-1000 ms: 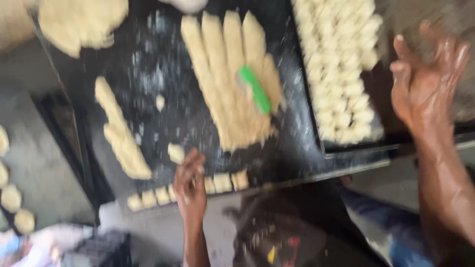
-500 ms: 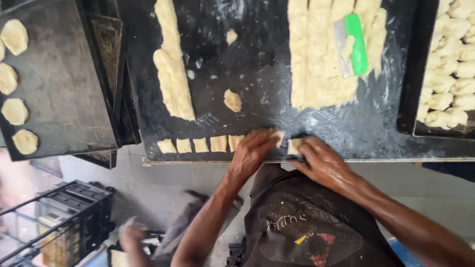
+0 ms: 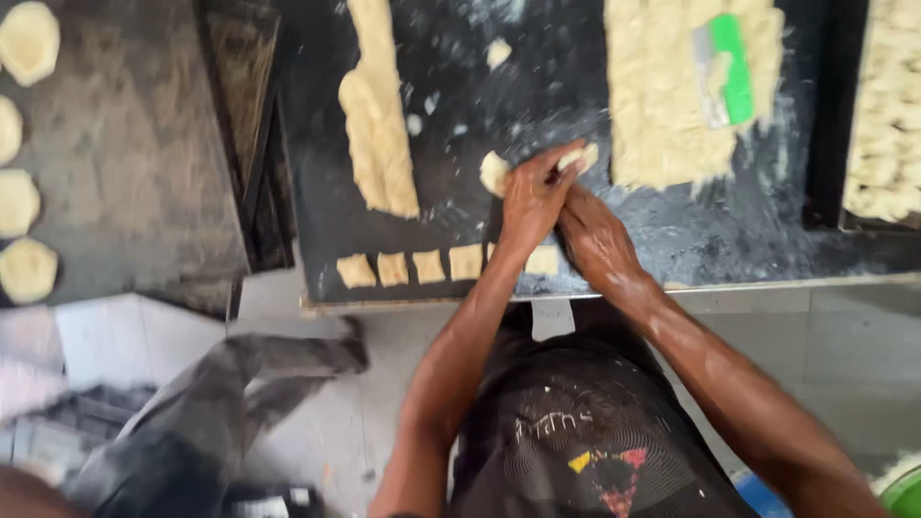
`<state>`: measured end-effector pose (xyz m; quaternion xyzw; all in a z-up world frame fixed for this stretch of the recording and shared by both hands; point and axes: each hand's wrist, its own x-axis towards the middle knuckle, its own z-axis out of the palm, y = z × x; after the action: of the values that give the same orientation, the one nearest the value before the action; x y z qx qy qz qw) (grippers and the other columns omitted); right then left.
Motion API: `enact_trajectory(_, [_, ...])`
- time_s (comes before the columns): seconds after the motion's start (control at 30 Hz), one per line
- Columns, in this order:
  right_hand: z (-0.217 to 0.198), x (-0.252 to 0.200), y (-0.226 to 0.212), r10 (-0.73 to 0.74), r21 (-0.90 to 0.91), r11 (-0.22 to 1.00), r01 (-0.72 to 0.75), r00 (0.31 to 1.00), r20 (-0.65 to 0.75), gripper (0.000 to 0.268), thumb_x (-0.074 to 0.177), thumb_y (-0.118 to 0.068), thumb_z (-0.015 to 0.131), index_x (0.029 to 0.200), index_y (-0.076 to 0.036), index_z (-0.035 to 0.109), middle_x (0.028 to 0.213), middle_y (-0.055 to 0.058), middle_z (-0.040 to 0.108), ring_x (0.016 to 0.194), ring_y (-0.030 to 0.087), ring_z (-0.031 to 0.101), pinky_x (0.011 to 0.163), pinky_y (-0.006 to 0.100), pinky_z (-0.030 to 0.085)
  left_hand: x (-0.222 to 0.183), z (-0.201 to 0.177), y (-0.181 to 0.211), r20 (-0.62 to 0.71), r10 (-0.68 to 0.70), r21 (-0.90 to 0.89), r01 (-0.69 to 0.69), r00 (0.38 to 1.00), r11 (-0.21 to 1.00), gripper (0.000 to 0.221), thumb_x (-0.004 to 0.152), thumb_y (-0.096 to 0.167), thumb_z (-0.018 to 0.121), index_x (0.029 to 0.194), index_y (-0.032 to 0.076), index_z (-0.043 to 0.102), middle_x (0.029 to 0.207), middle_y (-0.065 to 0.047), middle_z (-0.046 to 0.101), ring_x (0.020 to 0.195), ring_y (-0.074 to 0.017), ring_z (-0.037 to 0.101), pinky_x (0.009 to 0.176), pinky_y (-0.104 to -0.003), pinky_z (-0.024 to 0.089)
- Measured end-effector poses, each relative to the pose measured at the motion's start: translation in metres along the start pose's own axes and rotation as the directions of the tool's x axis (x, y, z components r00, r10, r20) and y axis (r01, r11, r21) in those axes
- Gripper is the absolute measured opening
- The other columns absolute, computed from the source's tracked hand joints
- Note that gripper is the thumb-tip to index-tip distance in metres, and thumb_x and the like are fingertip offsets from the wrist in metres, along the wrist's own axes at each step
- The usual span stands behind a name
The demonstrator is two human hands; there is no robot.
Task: The person cuts strips of dough using a plastic scraper and rolls the pieces into small balls by hand, placing them onto a metal tray.
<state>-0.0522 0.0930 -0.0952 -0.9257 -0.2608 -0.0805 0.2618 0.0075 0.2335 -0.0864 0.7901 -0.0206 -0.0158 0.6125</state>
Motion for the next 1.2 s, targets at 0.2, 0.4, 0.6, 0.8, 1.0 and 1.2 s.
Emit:
enact_trajectory(0.2, [-0.081, -0.055, -0.012, 0.382, -0.012, 0.924, -0.383, 0.92, 0.082, 0.044, 0.083, 0.004, 0.069, 0.126, -0.004, 0.068, 0.129, 0.019, 0.068, 0.119, 0.033, 0.066, 0.098, 0.042, 0.058, -0.003, -0.014, 0.0, 0.171, -0.17, -0.149, 0.196, 0.971, 0.969, 0.03, 0.096, 0.02, 0.075, 0.124, 0.009, 0.076, 0.077, -0.004, 0.068, 0.064, -0.0094, 0.05, 0.058, -0.029, 0.044])
enact_trajectory(0.4, [-0.122, -0.006, -0.043, 0.578, 0.509, 0.654, -0.559, 0.804, 0.141, 0.042, 0.089, -0.009, 0.073, 0.127, -0.004, 0.059, 0.109, 0.012, 0.07, 0.093, 0.018, 0.071, 0.074, 0.031, 0.063, -0.037, -0.044, 0.035, 0.477, -0.076, -0.055, 0.116, 0.876, 0.992, 0.035, 0.094, 0.019, 0.072, 0.128, 0.009, 0.074, 0.094, -0.007, 0.071, 0.075, -0.0118, 0.056, 0.068, -0.032, 0.049])
enact_trajectory(0.6, [-0.111, 0.012, -0.064, 0.385, 0.253, 0.869, -0.425, 0.903, 0.192, 0.021, 0.087, -0.012, 0.083, 0.105, -0.005, 0.074, 0.095, 0.007, 0.069, 0.082, 0.022, 0.062, 0.071, 0.04, 0.056, -0.056, -0.066, 0.038, 0.598, -0.058, -0.177, 0.202, 0.8, 0.963, 0.051, 0.092, 0.005, 0.071, 0.141, -0.001, 0.057, 0.126, -0.019, 0.071, 0.107, -0.0214, 0.071, 0.097, -0.038, 0.058])
enact_trajectory(0.8, [-0.087, -0.006, -0.092, -0.039, -0.114, 0.993, 0.037, 0.999, -0.014, 0.037, 0.074, -0.003, 0.081, 0.111, -0.002, 0.075, 0.124, 0.013, 0.058, 0.106, 0.032, 0.06, 0.09, 0.045, 0.055, -0.076, -0.08, 0.03, 0.614, -0.154, -0.493, 0.528, 0.774, 0.691, 0.044, 0.104, 0.002, 0.047, 0.147, 0.001, 0.055, 0.127, -0.017, 0.07, 0.11, -0.0242, 0.073, 0.102, -0.037, 0.061])
enact_trajectory(1.0, [-0.099, -0.003, -0.05, 0.474, 0.661, 0.549, -0.511, 0.842, 0.257, 0.044, 0.079, -0.007, 0.08, 0.121, -0.006, 0.065, 0.118, 0.01, 0.064, 0.105, 0.018, 0.064, 0.093, 0.034, 0.057, -0.099, -0.074, 0.054, 0.418, 0.14, -0.561, 0.135, 0.897, 0.817, 0.031, 0.1, -0.002, 0.057, 0.131, 0.001, 0.063, 0.138, -0.011, 0.055, 0.121, -0.0231, 0.062, 0.104, -0.039, 0.053])
enact_trajectory(1.2, [-0.122, -0.004, -0.029, 0.366, 0.367, 0.817, -0.444, 0.892, 0.264, 0.022, 0.085, -0.009, 0.079, 0.107, -0.008, 0.079, 0.101, 0.005, 0.074, 0.094, 0.023, 0.067, 0.081, 0.038, 0.058, -0.086, -0.041, 0.066, 0.33, -0.039, -0.076, 0.068, 0.943, 0.995, 0.045, 0.09, 0.009, 0.075, 0.134, 0.002, 0.067, 0.113, -0.012, 0.076, 0.099, -0.0208, 0.072, 0.087, -0.038, 0.06])
